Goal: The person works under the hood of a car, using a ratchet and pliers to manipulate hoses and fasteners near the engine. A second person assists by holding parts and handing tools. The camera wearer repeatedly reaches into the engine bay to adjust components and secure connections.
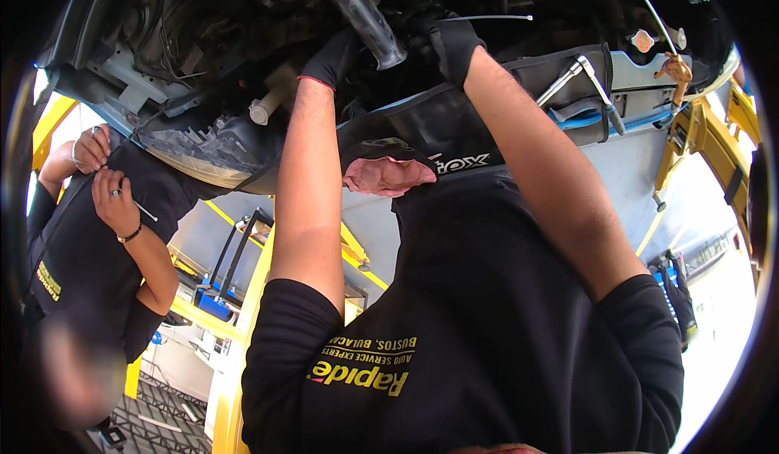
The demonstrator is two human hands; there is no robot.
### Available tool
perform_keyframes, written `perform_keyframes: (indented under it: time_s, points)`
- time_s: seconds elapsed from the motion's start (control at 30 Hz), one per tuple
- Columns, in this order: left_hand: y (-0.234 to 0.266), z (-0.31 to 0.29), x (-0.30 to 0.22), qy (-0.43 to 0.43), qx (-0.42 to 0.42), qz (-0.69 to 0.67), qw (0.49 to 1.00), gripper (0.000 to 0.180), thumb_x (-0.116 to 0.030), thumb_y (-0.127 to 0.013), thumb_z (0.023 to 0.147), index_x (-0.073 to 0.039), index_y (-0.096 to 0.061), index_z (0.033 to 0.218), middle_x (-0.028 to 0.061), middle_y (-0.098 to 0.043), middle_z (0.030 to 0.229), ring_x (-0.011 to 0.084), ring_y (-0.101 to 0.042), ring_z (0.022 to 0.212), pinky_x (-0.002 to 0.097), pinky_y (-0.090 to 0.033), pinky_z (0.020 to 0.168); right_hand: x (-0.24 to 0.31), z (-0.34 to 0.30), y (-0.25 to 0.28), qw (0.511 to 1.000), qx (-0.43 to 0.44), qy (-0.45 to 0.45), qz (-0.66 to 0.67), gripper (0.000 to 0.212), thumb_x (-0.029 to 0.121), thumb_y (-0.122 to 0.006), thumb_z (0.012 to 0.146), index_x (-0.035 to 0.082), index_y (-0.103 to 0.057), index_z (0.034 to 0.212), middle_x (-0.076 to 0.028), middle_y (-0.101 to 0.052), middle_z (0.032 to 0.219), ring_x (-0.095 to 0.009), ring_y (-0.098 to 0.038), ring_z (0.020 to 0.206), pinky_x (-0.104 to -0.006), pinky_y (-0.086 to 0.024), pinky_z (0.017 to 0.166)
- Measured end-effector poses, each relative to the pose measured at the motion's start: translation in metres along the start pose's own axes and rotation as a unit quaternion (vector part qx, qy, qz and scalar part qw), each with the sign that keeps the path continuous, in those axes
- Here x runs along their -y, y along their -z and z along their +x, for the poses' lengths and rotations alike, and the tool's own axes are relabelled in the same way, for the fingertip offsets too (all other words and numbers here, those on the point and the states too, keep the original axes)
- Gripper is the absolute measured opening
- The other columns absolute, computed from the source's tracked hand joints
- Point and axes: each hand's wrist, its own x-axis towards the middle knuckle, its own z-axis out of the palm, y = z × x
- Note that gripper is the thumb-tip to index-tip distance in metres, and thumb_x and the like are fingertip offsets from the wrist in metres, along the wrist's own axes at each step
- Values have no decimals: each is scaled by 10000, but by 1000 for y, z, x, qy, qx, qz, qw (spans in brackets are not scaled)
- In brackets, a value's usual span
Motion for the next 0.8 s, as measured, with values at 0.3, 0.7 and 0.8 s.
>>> perform_keyframes:
  time_s: [0.3,0.7,0.8]
  points:
    - [-15,-9,-21,1,-18,-55,998,386,-180,-596,968,-61,-650,1330,107,-670,1331,204,-646,1165,367,-528,947,-21,9,-10,997,-30,74,15,350,37,-624,921,142,-708,1244,-106,-757,1061,-255,-717,938,-344,-563,800]
    - [48,-30,37,-258,-99,500,821,321,-132,-671,862,-60,-732,1169,178,-717,1222,369,-688,1099,419,-562,959,-27,-1,23,843,-44,342,-412,382,78,-685,842,135,-726,1217,-175,-732,1168,-410,-681,1078,-462,-568,913]
    - [27,-29,46,-183,-123,395,892,318,-174,-659,901,-75,-733,1194,172,-721,1216,357,-694,1096,431,-559,957,-29,-1,24,815,-58,349,-460,365,101,-680,844,142,-726,1204,-166,-733,1164,-410,-685,1059,-466,-569,896]
